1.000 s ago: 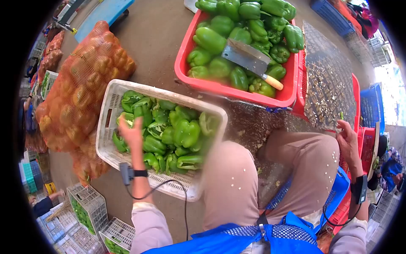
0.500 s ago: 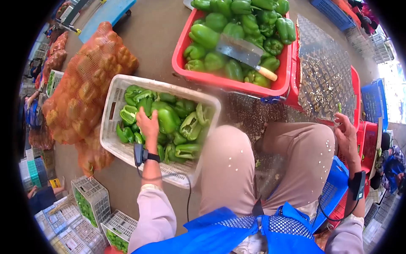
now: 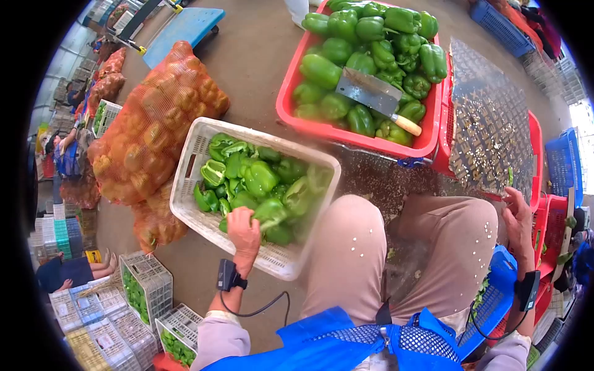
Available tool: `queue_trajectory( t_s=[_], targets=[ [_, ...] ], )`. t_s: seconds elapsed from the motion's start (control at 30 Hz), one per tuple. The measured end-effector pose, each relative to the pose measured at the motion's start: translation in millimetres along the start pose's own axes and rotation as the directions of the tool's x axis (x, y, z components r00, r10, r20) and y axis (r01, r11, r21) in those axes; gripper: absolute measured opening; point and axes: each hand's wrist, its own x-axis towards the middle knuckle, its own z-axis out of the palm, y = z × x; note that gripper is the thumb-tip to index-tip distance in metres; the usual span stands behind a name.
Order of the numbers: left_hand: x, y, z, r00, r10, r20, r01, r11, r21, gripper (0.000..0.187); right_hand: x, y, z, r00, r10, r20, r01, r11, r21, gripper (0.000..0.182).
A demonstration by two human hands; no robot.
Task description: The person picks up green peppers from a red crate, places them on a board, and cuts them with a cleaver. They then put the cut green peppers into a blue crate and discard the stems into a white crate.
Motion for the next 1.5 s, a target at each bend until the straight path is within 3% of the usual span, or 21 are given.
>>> queue_trajectory(
  t_s=[0.03,0.07,0.17,0.23,0.27,0.3,0.33,0.5,0.6,0.63,0.7,0.8,0.9,1.0,1.13,1.17,1.23,1.27,1.33,1.4,1.5],
  targets=[
    [-1.4,1.4,-11.1,0.999,-0.006,-0.044,0.006,1.0,0.007,0.019,-0.7,1.3,-1.1,1.0,-0.003,-0.001,0.003,1.0,0.006,0.046],
    [-17.9,-0.1,-11.1,0.979,0.026,0.201,-0.039,0.997,0.06,0.022,0.2,11.9,-0.4,1.0,-0.017,-0.01,0.017,1.0,0.014,0.047],
    [-40.6,25.9,-23.1,0.633,0.326,0.702,-0.29,0.941,-0.174,0.033,1.0,33.5,6.2,0.998,-0.051,-0.047,0.051,0.999,0.006,0.047],
    [0.8,7.1,4.5,0.811,0.141,0.568,0.078,0.936,-0.344,0.048,-5.3,17.9,5.5,1.0,0.017,-0.013,-0.017,1.0,0.024,0.044],
    [22.8,7.2,10.2,0.921,-0.159,0.356,0.275,0.911,-0.306,0.063,-5.7,15.3,7.7,0.999,0.039,-0.012,-0.038,0.999,0.015,0.043],
    [43.5,5.7,27.9,0.977,-0.209,0.052,0.212,0.976,-0.059,0.074,1.4,10.6,11.8,0.999,0.043,-0.016,-0.043,0.999,0.013,0.043],
    [69.7,10.0,35.8,0.936,-0.322,0.139,0.341,0.929,-0.146,0.082,4.2,10.2,13.3,0.999,0.055,0.004,-0.055,0.998,0.008,0.042],
    [81.3,-17.0,85.5,0.963,-0.264,0.058,0.259,0.962,0.08,0.068,3.6,9.3,5.8,1.0,0.002,-0.016,-0.003,1.0,-0.024,0.042],
    [79.3,-61.8,46.4,0.959,-0.17,-0.228,0.191,0.979,0.076,0.043,3.9,28.7,-8.7,0.998,0.064,0.008,-0.064,0.998,-0.009,0.045],
    [71.3,-85.5,43.5,0.966,-0.168,-0.198,0.173,0.985,0.004,0.041,4.7,37.1,-6.1,0.997,0.081,0.005,-0.081,0.997,0.019,0.045],
    [52.8,-119.1,46.2,0.907,-0.29,0.306,0.355,0.916,-0.186,0.039,7.6,34.5,0.4,0.996,0.077,0.036,-0.075,0.995,-0.06,0.045],
    [37.7,-73.2,61.3,0.976,0.014,0.218,0.002,0.998,-0.069,0.038,16.0,20.2,19.9,0.993,0.092,0.067,-0.1,0.987,0.122,0.046],
    [43.8,-38.8,101.7,0.999,-0.027,-0.032,0.019,0.972,-0.234,0.033,21.5,7.5,23.8,0.995,0.059,0.081,-0.066,0.995,0.078,0.045],
    [55.2,-46.7,84.9,0.986,-0.161,0.05,0.168,0.928,-0.332,0.036,15.5,9.4,8.0,0.997,0.041,0.065,-0.042,0.999,0.016,0.044],
    [63.5,-49.5,2.5,0.981,-0.073,-0.18,0.072,0.997,-0.012,0.053,17.1,22.0,-8.5,0.999,0.032,-0.022,-0.032,0.999,-0.012,0.042],
    [55.9,-71.7,2.4,0.986,-0.027,-0.165,0.065,0.971,0.228,0.056,22.9,30.5,-3.3,0.999,0.02,-0.025,-0.019,0.998,0.054,0.042],
    [48.1,-67.4,-4.1,0.869,-0.264,0.42,0.169,0.954,0.249,0.057,47.7,3.1,14.6,0.999,-0.041,-0.022,0.042,0.998,0.056,0.041],
    [58.4,-38.0,-0.1,0.944,-0.029,0.329,0.034,0.999,-0.008,0.053,64.1,-19.8,26.1,0.992,-0.128,-0.007,0.128,0.99,0.058,0.039],
    [83.1,41.8,27.0,0.814,-0.286,0.505,0.479,0.823,-0.306,0.049,102.4,-57.2,58.9,0.947,-0.317,0.047,0.308,0.941,0.141,0.038],
    [76.7,70.1,98.7,0.935,-0.028,0.354,0.089,0.983,-0.159,0.066,141.5,-77.1,106.4,0.939,-0.312,0.143,0.263,0.923,0.281,0.03],
    [71.1,92.6,162.2,0.859,-0.207,0.469,0.283,0.954,-0.098,0.056,189.2,-89.9,177.6,0.856,-0.478,0.196,0.49,0.872,-0.013,0.03]
  ],
)
